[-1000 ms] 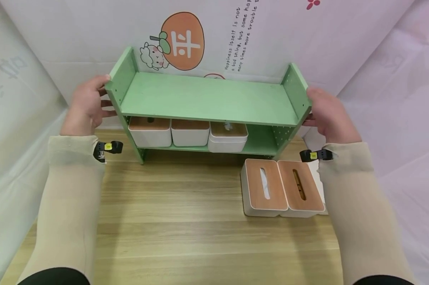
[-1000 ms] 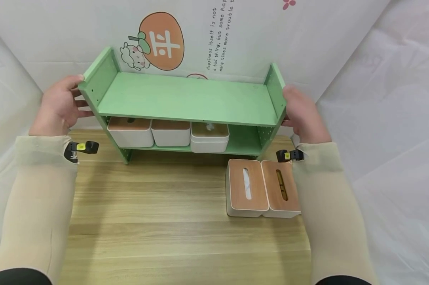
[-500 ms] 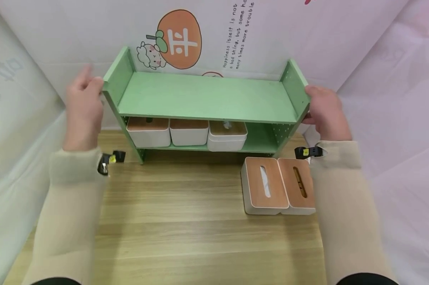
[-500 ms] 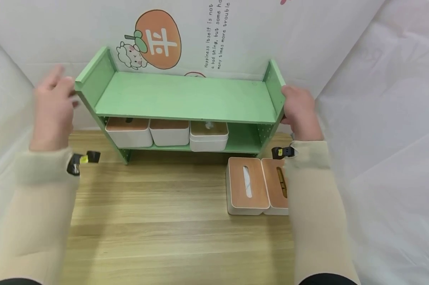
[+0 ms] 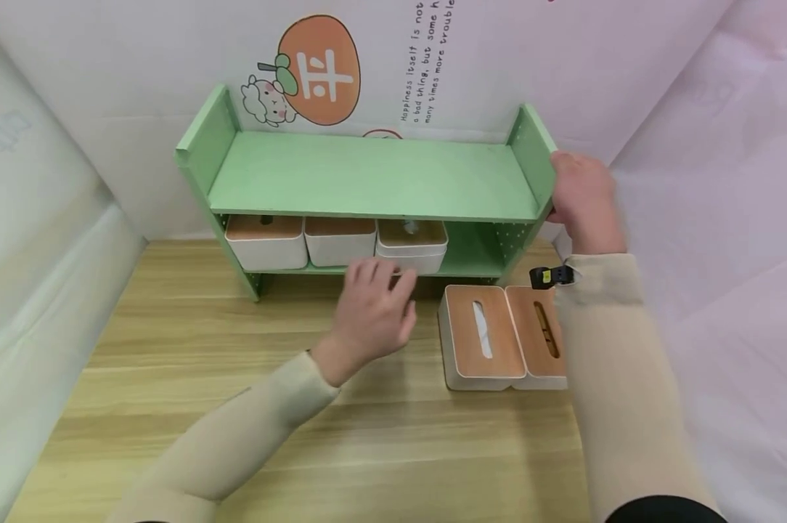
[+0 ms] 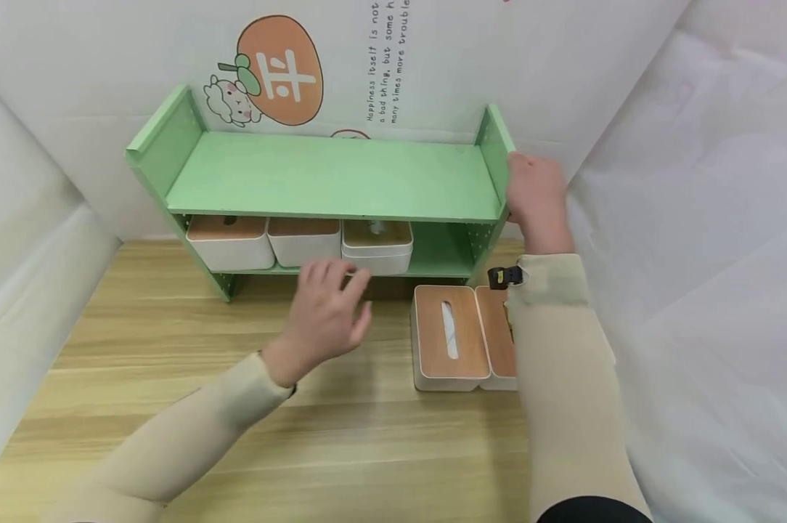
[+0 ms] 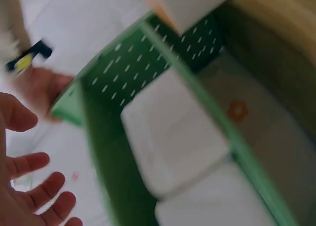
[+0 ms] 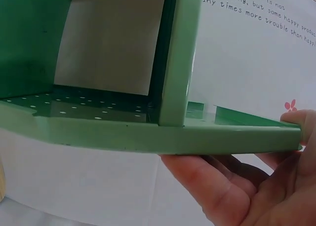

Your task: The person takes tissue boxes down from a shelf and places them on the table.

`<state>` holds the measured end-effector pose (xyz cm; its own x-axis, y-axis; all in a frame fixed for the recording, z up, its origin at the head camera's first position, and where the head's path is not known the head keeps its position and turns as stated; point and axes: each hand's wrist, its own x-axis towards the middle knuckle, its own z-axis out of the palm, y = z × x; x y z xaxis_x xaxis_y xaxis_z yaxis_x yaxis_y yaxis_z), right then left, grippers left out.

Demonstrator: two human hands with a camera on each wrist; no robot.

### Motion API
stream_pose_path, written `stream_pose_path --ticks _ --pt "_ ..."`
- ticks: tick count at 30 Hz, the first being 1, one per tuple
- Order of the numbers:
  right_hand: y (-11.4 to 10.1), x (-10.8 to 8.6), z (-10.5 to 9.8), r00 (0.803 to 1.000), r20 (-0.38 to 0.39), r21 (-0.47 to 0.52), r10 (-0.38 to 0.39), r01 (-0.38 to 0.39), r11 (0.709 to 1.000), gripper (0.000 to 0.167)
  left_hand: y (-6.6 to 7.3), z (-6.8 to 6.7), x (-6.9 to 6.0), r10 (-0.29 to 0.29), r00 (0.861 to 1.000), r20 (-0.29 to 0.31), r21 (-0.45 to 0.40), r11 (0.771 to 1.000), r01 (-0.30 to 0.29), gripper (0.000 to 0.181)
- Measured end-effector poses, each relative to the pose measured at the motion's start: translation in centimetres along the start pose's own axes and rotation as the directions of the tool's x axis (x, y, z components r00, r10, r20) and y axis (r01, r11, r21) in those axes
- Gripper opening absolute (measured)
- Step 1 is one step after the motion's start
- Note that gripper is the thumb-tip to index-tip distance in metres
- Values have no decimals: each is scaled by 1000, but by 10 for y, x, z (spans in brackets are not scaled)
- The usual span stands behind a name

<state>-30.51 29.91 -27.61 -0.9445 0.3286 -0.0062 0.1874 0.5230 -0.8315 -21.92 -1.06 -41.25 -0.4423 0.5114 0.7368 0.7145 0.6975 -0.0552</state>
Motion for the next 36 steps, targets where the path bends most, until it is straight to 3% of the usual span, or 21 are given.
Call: stream_pose_path --ticks 3,7,13,20,26,30,36 --pt "-2 -2 1 1000 -1 20 15 -15 1000 57 12 26 10 -53 994 96 113 993 42 38" --pt "-1 -4 1 1000 3 11 15 -15 1000 58 17 54 26 -114 985 127 181 979 90 47" --pt "-1 -4 2 1000 -10 1 19 -19 1000 53 16 77 35 -202 950 237 234 961 146 52" --pt "-3 -6 4 1000 -19 -36 5 -6 999 51 18 78 37 -240 926 290 259 952 166 47" --pt "-1 -7 4 1000 -24 -50 -17 16 999 50 22 70 35 -231 919 320 197 965 174 43" --pt "0 -7 4 999 -32 -49 -24 22 999 49 23 69 32 -239 916 321 187 965 186 46" --pt "1 -7 5 999 -32 -30 -28 27 999 50 28 67 28 -219 929 298 185 968 169 46"
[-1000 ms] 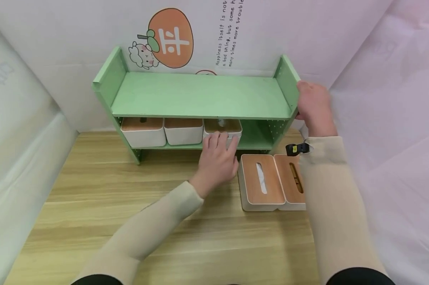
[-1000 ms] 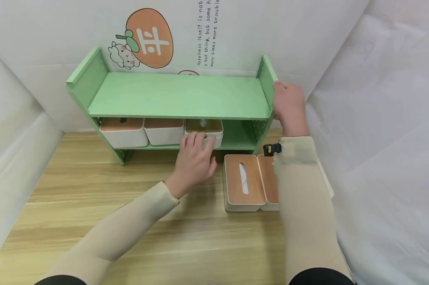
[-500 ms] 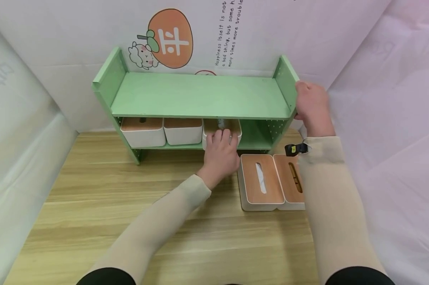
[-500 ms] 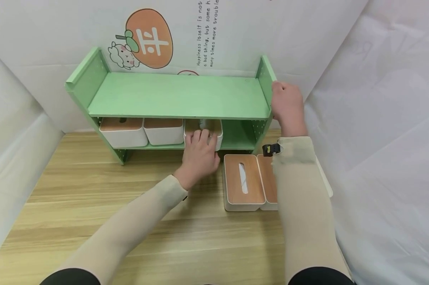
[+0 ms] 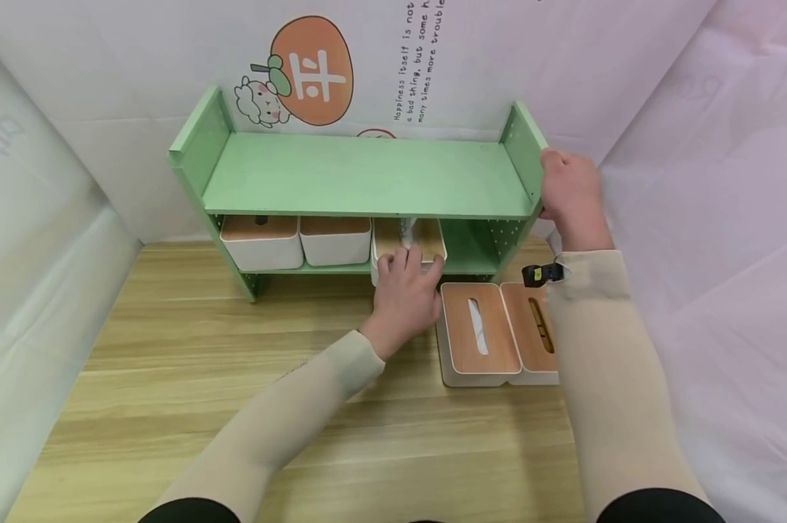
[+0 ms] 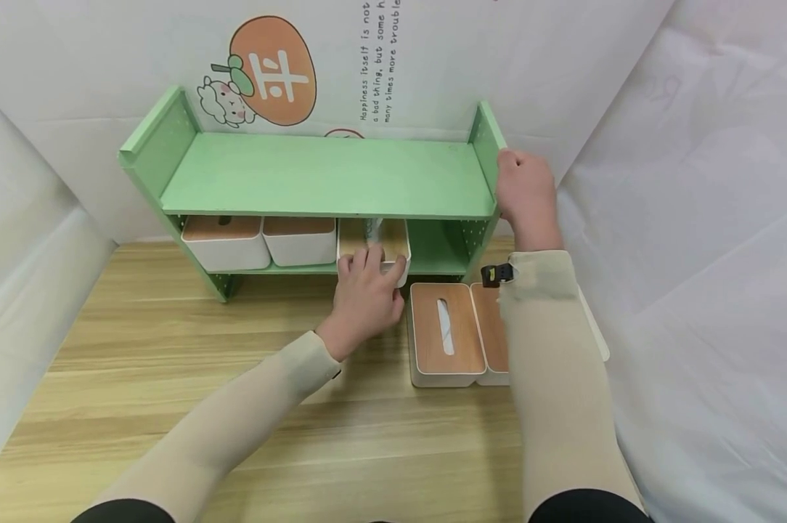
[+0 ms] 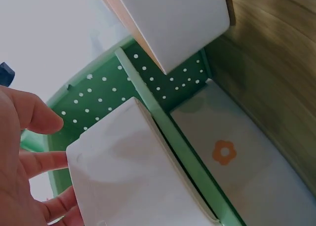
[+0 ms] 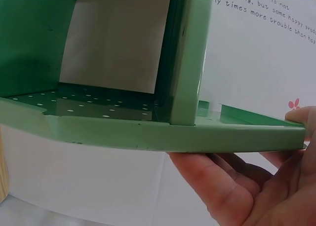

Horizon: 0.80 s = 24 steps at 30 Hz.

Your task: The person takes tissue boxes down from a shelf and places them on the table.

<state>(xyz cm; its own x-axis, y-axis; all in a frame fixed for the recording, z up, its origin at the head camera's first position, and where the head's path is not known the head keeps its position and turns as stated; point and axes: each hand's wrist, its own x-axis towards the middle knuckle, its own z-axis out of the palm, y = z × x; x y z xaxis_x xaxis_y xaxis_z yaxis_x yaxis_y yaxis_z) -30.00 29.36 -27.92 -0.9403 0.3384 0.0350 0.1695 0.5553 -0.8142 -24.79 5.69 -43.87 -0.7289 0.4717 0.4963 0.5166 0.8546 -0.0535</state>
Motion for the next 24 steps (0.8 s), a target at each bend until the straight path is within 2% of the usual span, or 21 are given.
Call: stream_pose_path --ticks 5,8,10,12,14,16,18,19,20,21,22,23,24 --pt "1 0 0 1000 3 0 2 -2 1000 51 1 -5 -7 14 1000 -4 -31 999 -14 47" --pt "1 0 0 1000 1 -4 3 -3 1000 50 -4 -10 -12 -21 998 -55 -143 990 13 46" --pt "1 0 0 1000 -1 0 -2 2 1000 50 -12 -14 -16 -103 989 -107 -278 958 70 44" --pt "1 0 0 1000 -4 2 -11 11 1000 49 -23 -18 -19 -215 966 -147 -431 892 133 43" --pt "2 0 1 1000 -6 0 -19 19 1000 49 -36 -20 -23 -324 936 -135 -570 798 194 40" --pt "2 1 1 1000 -8 -1 -22 22 1000 49 -49 -22 -26 -397 916 -59 -664 701 261 39" --pt "3 1 1 1000 -9 2 -19 19 1000 49 -60 -23 -29 -432 896 98 -709 602 368 47" --pt "3 1 1 1000 -9 4 -18 18 1000 50 -65 -23 -30 -437 877 199 -711 552 436 52" --pt "3 1 0 1000 -9 5 -16 16 1000 50 -70 -22 -31 -434 848 303 -708 493 505 59" --pt "3 2 0 1000 -9 4 -16 16 1000 50 -74 -20 -31 -419 811 408 -709 415 571 66" --pt "4 2 0 1000 -10 2 -19 19 1000 50 -78 -18 -31 -393 769 504 -710 319 628 72" --pt "4 2 1 1000 -10 2 -19 19 1000 50 -80 -15 -30 -359 725 588 -707 208 676 75" --pt "4 2 1 1000 -9 0 -20 20 1000 50 -82 -12 -29 -321 688 651 -703 88 706 77"
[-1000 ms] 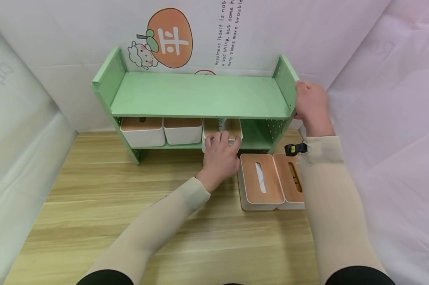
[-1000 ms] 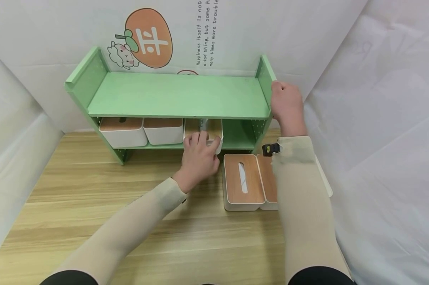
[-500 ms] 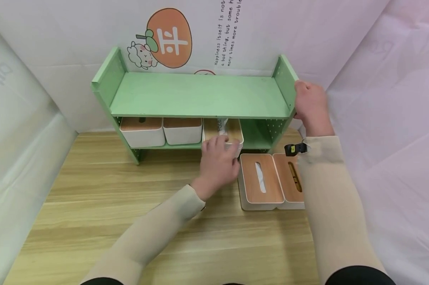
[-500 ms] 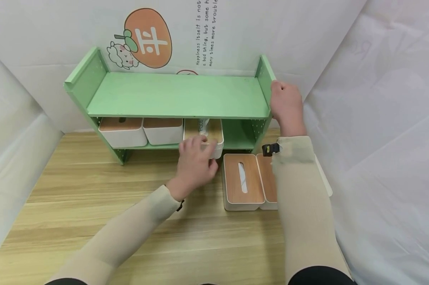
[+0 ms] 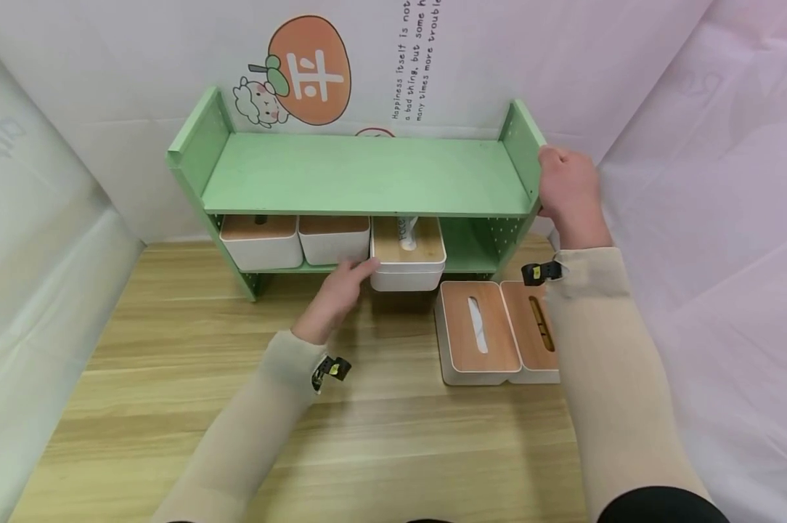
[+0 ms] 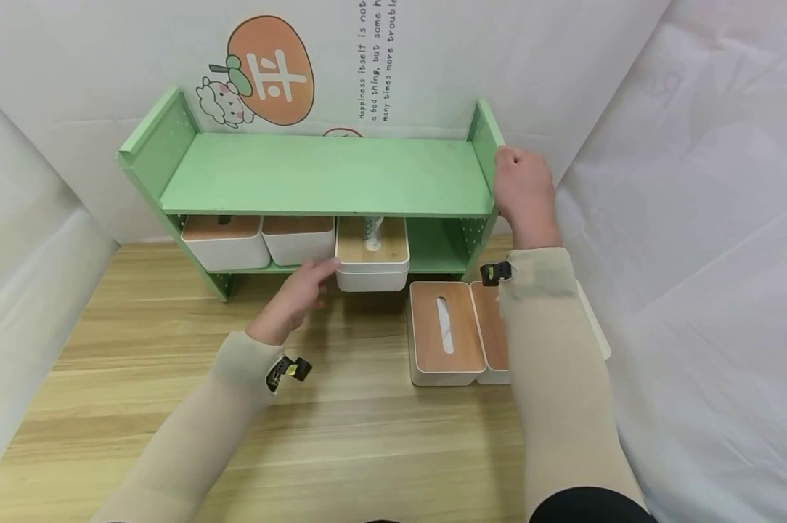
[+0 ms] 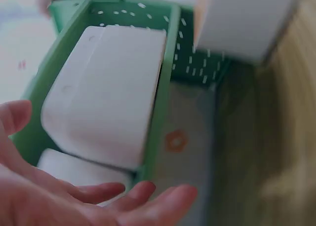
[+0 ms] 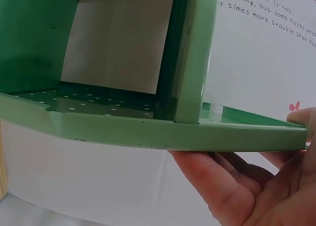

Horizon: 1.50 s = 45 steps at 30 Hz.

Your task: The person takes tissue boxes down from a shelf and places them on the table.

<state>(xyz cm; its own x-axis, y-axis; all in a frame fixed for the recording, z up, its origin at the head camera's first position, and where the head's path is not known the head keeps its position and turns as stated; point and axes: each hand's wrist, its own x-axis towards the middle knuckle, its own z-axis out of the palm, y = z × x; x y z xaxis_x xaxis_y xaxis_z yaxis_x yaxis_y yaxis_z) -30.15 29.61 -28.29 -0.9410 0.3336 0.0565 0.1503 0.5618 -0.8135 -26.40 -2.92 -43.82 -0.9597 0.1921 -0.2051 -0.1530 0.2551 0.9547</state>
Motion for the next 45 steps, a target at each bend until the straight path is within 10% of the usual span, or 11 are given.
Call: stream_pose_path --ticks 3,7,30,45 --pt "0 1 0 1000 5 3 4 -4 1000 50 -5 3 11 -96 989 108 -321 939 126 73" --pt "0 1 0 1000 13 13 23 -24 1000 49 -7 10 18 -80 991 110 -471 874 123 63" --pt "2 0 0 1000 0 2 -6 6 1000 48 -8 4 5 -107 983 146 -422 892 160 54" --pt "-1 0 -1 1000 6 4 12 -12 1000 49 -12 -17 -40 -128 967 222 -285 940 190 64"
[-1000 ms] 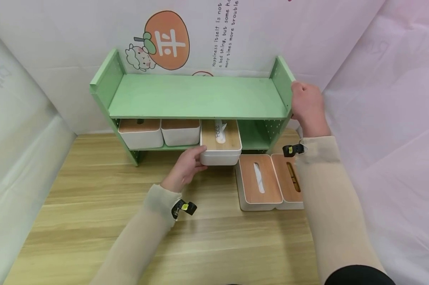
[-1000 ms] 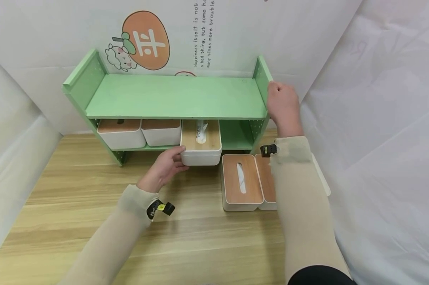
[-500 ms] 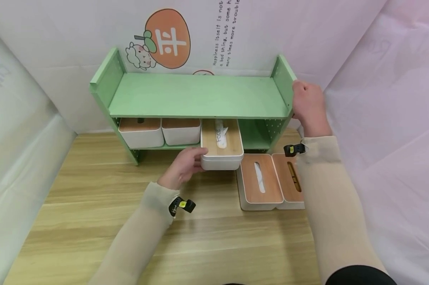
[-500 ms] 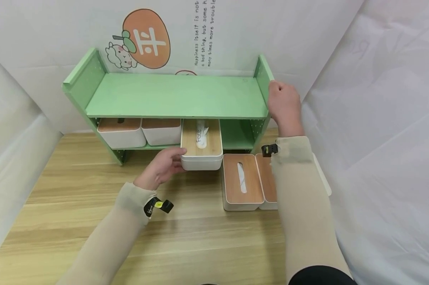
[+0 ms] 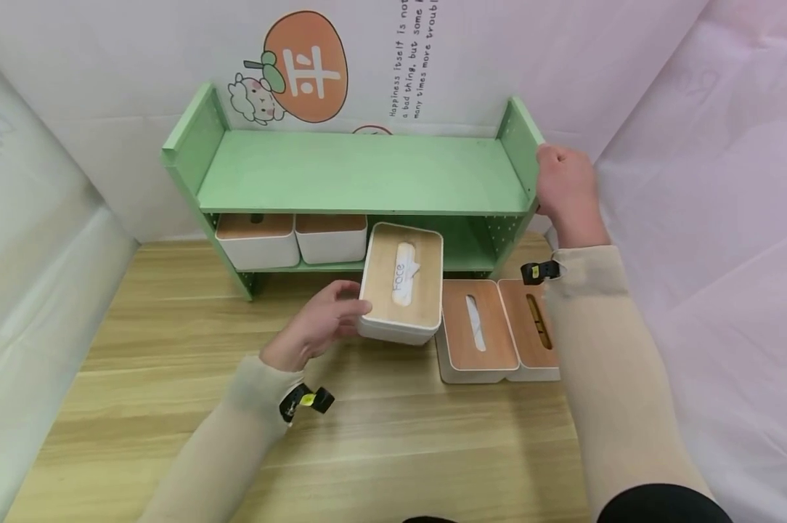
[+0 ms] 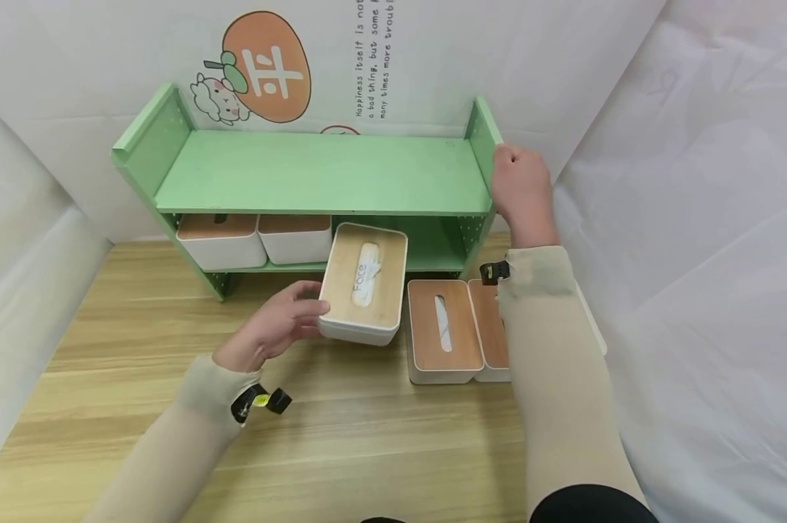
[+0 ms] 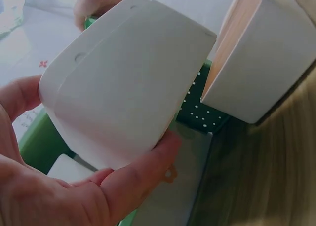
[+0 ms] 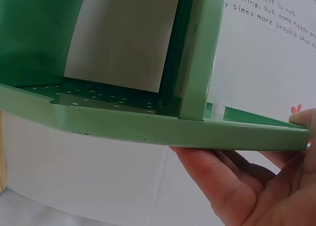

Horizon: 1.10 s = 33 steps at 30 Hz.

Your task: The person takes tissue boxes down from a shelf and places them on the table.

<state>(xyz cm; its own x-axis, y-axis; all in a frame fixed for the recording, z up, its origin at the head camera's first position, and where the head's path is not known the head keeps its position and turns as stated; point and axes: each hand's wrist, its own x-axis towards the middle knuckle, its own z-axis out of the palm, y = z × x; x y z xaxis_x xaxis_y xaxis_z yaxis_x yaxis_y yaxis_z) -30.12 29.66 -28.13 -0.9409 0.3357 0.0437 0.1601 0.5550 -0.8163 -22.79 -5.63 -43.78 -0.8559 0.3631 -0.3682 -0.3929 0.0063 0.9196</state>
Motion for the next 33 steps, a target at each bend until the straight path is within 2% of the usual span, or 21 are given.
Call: stream_pose_path --ticks 8,11,14,18,24,27,33 --pt "0 1 2 1000 5 -4 -5 5 1000 47 -25 -29 -40 7 999 40 69 998 -10 67" --pt "0 0 3 1000 5 -9 -10 10 1000 48 -37 -43 -51 -4 1000 31 91 996 1 67" --pt "-1 0 2 1000 5 -10 -11 11 1000 48 -49 -56 -57 -11 1000 7 103 995 11 67" --pt "-1 0 3 1000 3 -16 -10 10 1000 48 -63 -70 -57 -37 998 -57 155 987 46 66" --pt "0 1 0 1000 -5 -29 -11 11 1000 48 -76 -77 -47 -70 992 -102 176 981 87 68" --pt "0 1 1 1000 -9 -31 -7 7 999 48 -78 -75 -42 -63 993 -102 193 978 82 68" --pt "0 0 2 1000 -8 -21 -6 6 1000 48 -77 -71 -38 -57 997 -51 266 962 68 62"
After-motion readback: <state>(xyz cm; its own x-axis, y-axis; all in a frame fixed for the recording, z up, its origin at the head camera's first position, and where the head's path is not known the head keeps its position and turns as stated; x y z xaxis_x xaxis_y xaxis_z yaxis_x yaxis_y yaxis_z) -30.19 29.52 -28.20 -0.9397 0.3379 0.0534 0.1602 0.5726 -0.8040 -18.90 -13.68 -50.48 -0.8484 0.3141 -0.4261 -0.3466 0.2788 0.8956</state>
